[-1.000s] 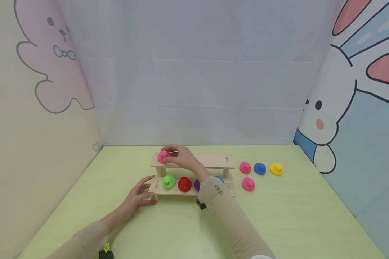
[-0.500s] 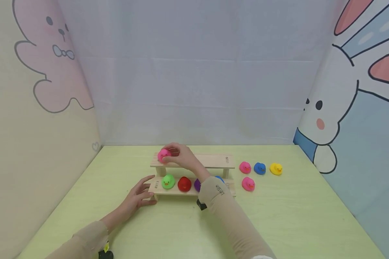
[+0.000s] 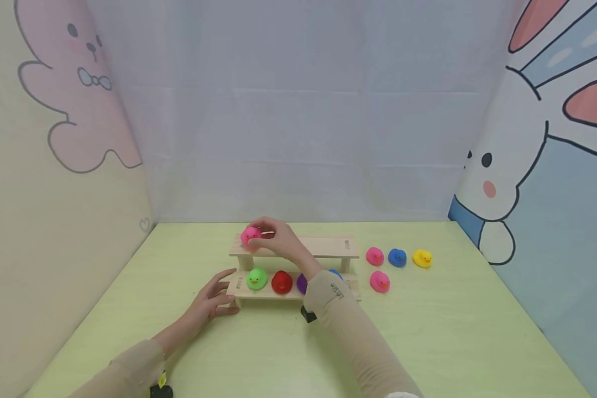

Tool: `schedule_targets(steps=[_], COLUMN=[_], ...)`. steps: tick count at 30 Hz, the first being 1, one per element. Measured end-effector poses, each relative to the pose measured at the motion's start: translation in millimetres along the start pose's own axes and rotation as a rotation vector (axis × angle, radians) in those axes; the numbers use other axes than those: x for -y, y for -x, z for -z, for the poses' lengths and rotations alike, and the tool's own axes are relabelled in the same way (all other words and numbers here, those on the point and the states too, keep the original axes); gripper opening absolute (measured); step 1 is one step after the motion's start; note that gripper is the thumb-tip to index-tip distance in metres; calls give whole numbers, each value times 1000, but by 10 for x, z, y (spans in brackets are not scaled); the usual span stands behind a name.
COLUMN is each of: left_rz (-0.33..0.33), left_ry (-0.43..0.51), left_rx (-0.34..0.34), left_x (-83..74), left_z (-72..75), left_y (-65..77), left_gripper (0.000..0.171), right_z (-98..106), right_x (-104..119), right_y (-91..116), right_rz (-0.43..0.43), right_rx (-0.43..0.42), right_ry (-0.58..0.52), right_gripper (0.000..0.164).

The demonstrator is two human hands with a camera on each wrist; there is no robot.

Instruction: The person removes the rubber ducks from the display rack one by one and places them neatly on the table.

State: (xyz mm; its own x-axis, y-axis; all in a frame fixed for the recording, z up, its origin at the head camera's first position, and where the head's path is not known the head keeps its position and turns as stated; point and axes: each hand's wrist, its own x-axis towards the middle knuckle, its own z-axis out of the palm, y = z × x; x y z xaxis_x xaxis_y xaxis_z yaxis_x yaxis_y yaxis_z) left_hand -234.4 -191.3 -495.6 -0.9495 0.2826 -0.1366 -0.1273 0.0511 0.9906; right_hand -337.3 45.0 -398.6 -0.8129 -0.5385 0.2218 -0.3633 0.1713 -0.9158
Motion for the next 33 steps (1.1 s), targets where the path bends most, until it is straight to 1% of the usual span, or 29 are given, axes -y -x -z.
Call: schedule_targets(steps=[6,10,18,22,28,33], left_rz=[-5,-9,-24,-23,-20,-24], left_ry=[-7,-7,-5,-6,10,10], left_rx=[2,3,13,17,7,8], left_x=[7,10,6,10,3,-11], left_z=[4,10,12,6,-3,5], left_y=[-2,-6,0,5,23,32], left_gripper=[68,68,69,68,68,69], right_z=[-6,-3,-1,23,102,198], right_x=[4,17,-4,11,92,159], right_y=[4,7,9,41,108,160], right_rz=[25,24,21,-5,-52,-44], right_rx=[-10,-8,-49,-70,-71,-77], right_ry=[-23,-28,-45,-7,53,73], right_gripper=[38,38,35,35,36,35])
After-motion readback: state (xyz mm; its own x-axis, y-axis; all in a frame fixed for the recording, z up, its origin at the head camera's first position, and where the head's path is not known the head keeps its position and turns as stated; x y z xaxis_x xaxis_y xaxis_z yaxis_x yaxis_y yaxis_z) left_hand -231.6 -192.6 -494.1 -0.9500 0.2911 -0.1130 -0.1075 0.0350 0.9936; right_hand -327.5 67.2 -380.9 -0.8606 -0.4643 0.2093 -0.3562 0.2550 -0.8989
